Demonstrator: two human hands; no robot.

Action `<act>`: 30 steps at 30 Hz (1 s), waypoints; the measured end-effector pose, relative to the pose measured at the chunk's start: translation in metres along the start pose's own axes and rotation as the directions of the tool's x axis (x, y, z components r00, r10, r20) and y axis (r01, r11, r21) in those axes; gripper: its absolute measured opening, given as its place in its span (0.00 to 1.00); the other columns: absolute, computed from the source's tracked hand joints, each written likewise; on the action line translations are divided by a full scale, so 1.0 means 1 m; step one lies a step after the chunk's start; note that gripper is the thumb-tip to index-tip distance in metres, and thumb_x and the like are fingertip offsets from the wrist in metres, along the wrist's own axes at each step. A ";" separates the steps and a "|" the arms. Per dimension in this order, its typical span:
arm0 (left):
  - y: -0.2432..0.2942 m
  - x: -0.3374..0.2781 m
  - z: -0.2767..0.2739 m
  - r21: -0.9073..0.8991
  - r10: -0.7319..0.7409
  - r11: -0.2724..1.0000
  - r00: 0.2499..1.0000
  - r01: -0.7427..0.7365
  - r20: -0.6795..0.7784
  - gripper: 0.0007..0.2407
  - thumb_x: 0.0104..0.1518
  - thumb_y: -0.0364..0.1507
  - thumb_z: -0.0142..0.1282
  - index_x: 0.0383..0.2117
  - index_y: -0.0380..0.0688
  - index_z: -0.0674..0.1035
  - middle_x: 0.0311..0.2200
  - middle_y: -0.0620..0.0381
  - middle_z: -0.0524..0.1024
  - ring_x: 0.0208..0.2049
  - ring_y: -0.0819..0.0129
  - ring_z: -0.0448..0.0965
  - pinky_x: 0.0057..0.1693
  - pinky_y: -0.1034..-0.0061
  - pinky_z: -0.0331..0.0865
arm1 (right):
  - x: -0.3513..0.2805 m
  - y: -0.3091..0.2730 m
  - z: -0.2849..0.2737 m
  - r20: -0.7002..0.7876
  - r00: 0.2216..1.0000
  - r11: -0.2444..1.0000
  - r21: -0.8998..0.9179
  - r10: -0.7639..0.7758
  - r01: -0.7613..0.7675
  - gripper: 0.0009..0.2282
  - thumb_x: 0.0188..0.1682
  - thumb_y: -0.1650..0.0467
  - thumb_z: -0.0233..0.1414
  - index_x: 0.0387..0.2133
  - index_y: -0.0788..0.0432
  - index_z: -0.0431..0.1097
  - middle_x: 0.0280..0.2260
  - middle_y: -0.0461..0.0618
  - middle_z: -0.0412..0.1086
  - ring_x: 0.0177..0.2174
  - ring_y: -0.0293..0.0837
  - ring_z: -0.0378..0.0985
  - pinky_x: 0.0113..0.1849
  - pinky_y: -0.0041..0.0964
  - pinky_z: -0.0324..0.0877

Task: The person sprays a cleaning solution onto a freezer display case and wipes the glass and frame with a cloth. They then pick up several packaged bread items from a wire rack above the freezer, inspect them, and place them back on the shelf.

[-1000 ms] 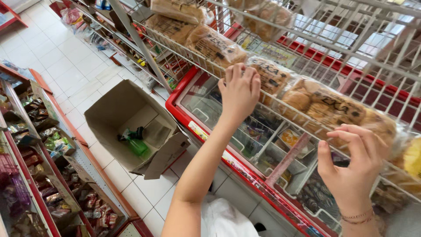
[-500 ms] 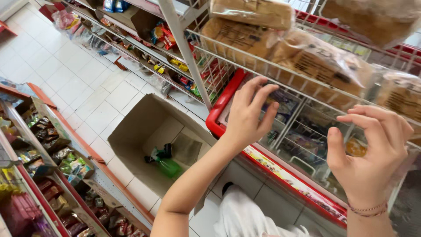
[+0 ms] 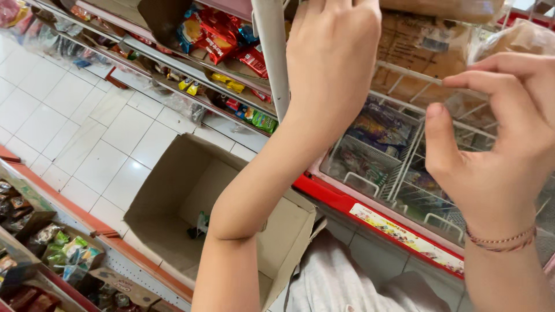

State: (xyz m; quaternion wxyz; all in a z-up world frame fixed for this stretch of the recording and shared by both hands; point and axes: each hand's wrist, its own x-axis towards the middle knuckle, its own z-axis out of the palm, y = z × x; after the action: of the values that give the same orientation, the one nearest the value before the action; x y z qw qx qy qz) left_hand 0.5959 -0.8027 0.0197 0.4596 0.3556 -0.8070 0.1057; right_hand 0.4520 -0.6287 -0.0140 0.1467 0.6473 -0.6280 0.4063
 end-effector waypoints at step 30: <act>-0.008 0.019 0.016 -0.274 -0.298 0.911 0.952 0.307 0.074 0.17 0.53 0.15 0.52 0.51 0.34 0.75 0.36 0.44 0.79 0.36 0.46 0.82 0.45 0.57 0.75 | 0.032 -0.010 0.032 -0.081 0.996 0.926 -0.378 -0.034 0.001 0.05 0.55 0.71 0.60 0.40 0.55 0.73 0.46 0.43 0.71 0.47 0.42 0.71 0.55 0.36 0.59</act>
State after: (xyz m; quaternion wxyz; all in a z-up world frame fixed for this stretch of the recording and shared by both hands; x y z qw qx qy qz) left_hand 0.5842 -0.8252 0.0249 0.5041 0.4084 -0.7558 -0.0883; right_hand 0.4685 -0.6721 -0.0083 0.2991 0.5944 -0.6817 0.3041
